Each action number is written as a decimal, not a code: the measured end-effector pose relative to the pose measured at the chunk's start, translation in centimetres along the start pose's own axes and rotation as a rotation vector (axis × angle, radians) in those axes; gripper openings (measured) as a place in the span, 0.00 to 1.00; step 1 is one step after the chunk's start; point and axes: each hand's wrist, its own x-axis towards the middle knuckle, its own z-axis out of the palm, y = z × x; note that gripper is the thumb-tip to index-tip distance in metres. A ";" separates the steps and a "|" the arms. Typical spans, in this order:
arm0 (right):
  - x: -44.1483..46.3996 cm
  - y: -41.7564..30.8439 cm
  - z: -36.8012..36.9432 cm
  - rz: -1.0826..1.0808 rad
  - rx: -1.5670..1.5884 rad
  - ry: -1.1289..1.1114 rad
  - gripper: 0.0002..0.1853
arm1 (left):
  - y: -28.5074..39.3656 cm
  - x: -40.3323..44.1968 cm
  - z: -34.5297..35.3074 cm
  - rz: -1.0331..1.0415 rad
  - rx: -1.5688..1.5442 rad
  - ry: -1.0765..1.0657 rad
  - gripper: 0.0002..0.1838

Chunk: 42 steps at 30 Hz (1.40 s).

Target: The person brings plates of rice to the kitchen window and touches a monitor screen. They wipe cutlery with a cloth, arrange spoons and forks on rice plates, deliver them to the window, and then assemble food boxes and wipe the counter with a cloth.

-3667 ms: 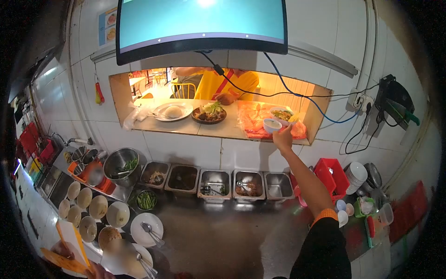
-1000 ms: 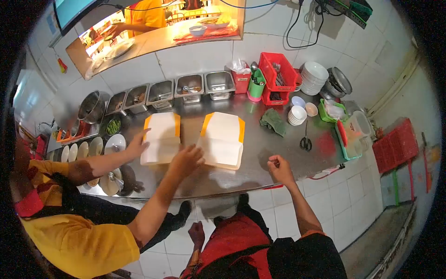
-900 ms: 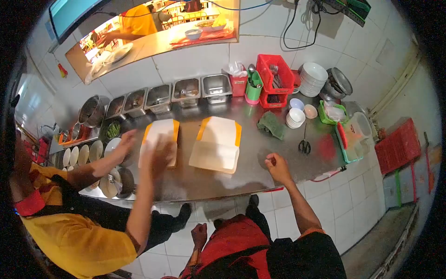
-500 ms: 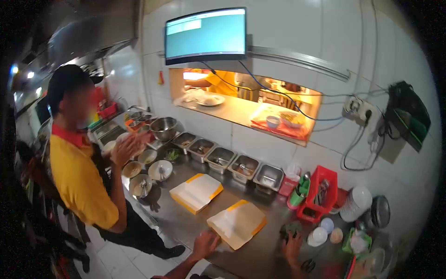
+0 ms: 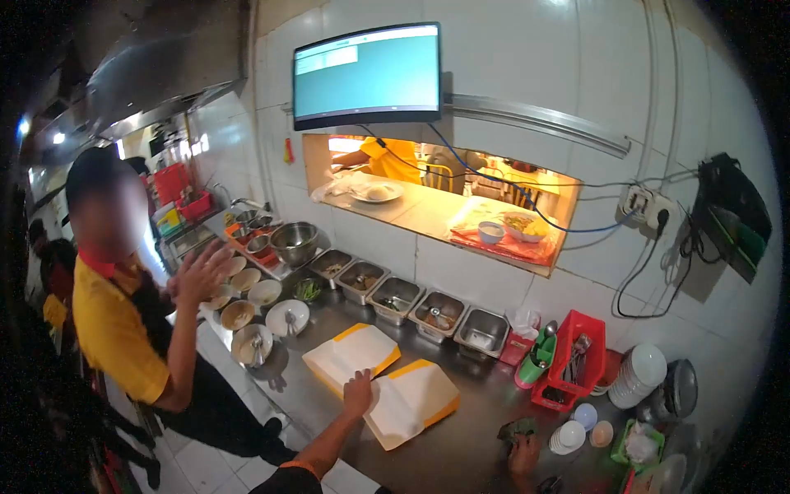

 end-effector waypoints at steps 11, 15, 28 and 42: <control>-4.5 -4.8 -4.8 0.035 0.110 0.020 0.14 | 1.4 0.0 -2.0 0.039 -0.275 0.266 0.25; -4.7 -4.5 -10.4 0.118 0.329 -0.140 0.12 | 3.9 -3.3 -3.7 0.038 -0.490 0.315 0.20; 7.1 1.8 -15.4 -0.397 0.480 -0.234 0.12 | 18.4 -23.8 -0.6 -0.113 -0.793 0.147 0.07; 35.4 -3.9 -2.7 -0.513 0.258 0.014 0.25 | 20.7 -43.2 -4.6 -0.646 -0.560 0.337 0.07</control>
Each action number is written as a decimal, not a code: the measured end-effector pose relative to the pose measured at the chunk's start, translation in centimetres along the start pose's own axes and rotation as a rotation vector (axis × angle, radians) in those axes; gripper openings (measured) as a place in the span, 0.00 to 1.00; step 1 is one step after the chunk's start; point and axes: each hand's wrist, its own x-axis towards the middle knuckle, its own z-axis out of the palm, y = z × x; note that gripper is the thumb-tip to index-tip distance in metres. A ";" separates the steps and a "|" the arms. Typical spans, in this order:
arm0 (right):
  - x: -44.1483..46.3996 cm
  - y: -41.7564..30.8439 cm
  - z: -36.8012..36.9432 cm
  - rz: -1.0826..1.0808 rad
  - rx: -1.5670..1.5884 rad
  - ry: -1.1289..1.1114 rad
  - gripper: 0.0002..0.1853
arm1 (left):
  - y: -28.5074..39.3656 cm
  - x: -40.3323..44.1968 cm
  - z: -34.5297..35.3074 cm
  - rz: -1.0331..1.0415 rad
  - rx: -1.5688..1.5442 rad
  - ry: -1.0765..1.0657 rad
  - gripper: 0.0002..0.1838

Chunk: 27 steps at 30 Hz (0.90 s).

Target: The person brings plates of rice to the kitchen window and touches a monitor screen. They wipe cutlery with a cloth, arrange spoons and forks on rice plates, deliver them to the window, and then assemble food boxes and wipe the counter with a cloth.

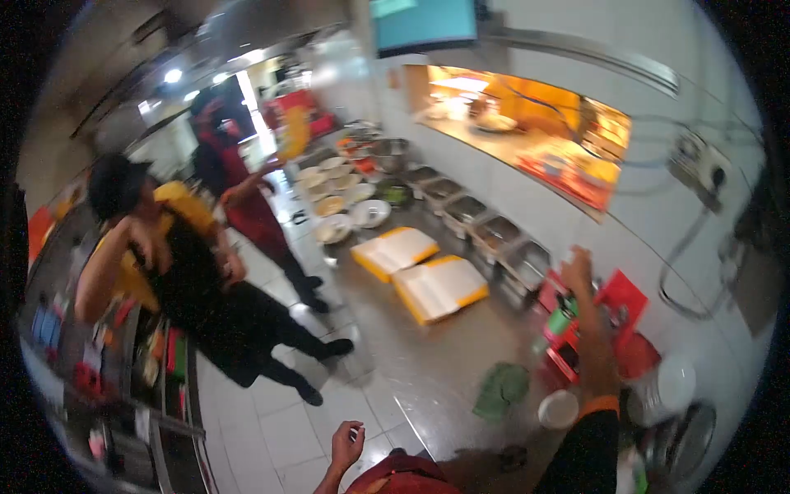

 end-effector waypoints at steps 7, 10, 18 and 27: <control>2.0 -0.1 0.4 0.109 -0.103 -0.117 0.36 | -2.3 -3.8 -2.3 -0.103 0.030 0.167 0.07; 1.7 -1.1 -0.7 0.179 -0.187 -0.258 0.31 | -2.3 -4.2 -2.8 -0.145 0.027 0.161 0.08; 1.3 0.2 -0.1 -0.005 -0.163 -0.138 0.26 | -1.7 -2.4 -3.1 -0.141 0.007 0.075 0.10; 0.5 0.0 -3.4 -0.015 -0.095 -0.132 0.24 | -2.3 -0.4 -2.5 -0.036 -0.042 0.086 0.09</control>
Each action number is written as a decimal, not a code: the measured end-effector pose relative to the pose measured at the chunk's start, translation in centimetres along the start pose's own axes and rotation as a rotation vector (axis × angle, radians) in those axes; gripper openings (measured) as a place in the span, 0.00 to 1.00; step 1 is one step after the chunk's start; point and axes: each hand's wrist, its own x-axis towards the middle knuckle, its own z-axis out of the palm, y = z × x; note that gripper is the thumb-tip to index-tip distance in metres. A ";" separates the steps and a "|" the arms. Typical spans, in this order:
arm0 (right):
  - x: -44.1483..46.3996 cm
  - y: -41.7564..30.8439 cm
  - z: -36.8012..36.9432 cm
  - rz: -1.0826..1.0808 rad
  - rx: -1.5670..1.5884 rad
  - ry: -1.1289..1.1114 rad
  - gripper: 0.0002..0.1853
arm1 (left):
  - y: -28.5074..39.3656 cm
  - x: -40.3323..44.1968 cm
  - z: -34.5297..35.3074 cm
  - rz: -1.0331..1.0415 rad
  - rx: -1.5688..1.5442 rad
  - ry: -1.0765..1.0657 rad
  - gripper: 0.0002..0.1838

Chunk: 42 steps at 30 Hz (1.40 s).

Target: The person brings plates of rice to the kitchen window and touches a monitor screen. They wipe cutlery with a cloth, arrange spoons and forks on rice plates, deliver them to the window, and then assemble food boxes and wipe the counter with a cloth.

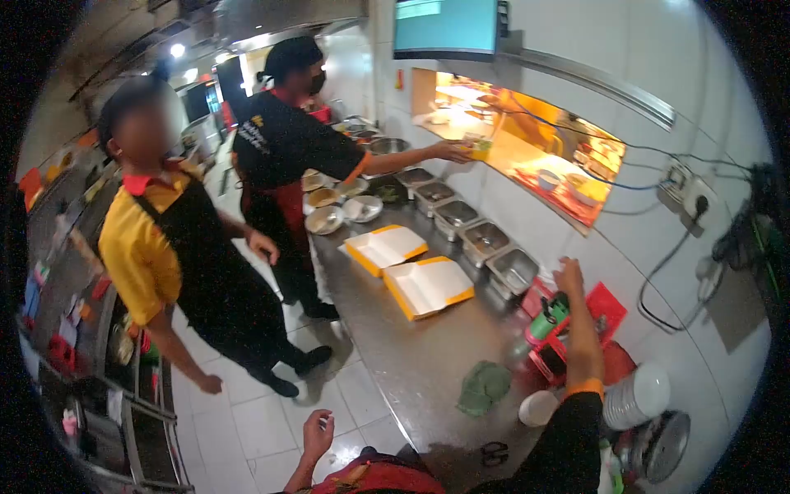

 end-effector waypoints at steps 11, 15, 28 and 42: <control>0.0 -0.5 -1.5 0.016 -0.014 -0.042 0.23 | -0.6 1.0 0.2 -0.013 -0.012 -0.027 0.09; 0.0 -1.3 -2.1 -0.002 -0.014 -0.027 0.22 | -0.8 1.1 0.3 -0.009 -0.017 -0.022 0.08; -13.0 -24.6 -20.2 -0.514 0.965 -0.506 0.10 | -1.6 -0.1 2.0 -0.043 -0.005 -0.084 0.05; -17.0 -23.6 -23.0 -0.802 0.808 -0.320 0.11 | 1.0 1.3 5.1 -0.016 -0.007 -0.228 0.05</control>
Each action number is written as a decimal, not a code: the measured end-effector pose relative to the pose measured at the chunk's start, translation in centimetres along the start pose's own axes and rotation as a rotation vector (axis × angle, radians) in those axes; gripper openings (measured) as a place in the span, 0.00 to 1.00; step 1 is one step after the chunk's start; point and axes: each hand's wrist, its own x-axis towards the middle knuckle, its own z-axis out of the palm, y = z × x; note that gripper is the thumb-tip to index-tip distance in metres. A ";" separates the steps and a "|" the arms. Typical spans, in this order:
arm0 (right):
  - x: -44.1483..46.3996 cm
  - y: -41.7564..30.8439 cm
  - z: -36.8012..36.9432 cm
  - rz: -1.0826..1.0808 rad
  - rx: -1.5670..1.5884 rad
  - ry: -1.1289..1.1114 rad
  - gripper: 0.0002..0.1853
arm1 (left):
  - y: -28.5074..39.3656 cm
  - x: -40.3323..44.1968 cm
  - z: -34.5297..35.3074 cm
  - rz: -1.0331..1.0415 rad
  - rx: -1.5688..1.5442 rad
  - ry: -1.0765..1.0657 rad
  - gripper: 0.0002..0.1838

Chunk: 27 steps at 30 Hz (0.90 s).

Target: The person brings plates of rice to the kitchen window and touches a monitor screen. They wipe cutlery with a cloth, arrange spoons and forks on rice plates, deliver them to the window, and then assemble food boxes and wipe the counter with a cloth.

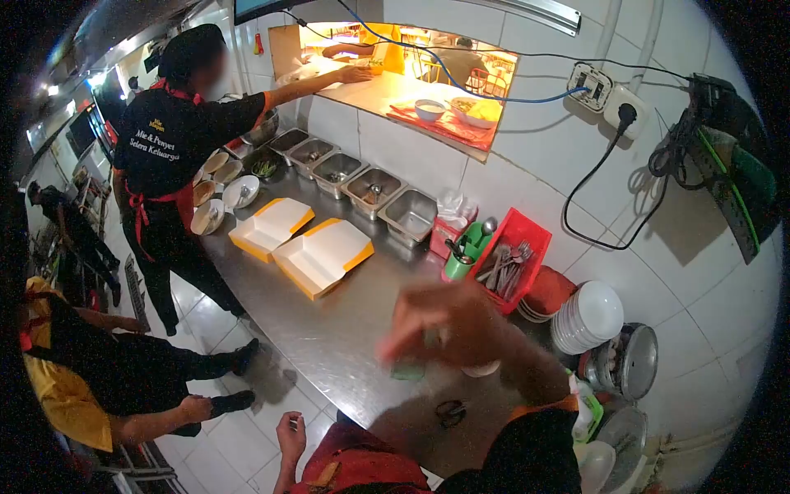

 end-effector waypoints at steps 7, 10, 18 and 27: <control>-1.7 24.4 -5.3 0.627 -0.835 0.174 0.14 | 1.4 4.5 0.1 0.086 -0.015 -0.052 0.05; -2.4 30.6 -6.7 0.733 -0.908 0.142 0.11 | 2.2 8.4 0.3 0.135 -0.053 -0.064 0.04; -2.5 37.3 -8.5 0.921 -0.981 -0.103 0.13 | 3.0 15.4 -1.1 0.189 -0.061 -0.024 0.02; -0.4 33.0 -9.4 0.943 -0.693 -0.073 0.10 | 4.3 19.5 0.8 0.263 -0.128 -0.117 0.04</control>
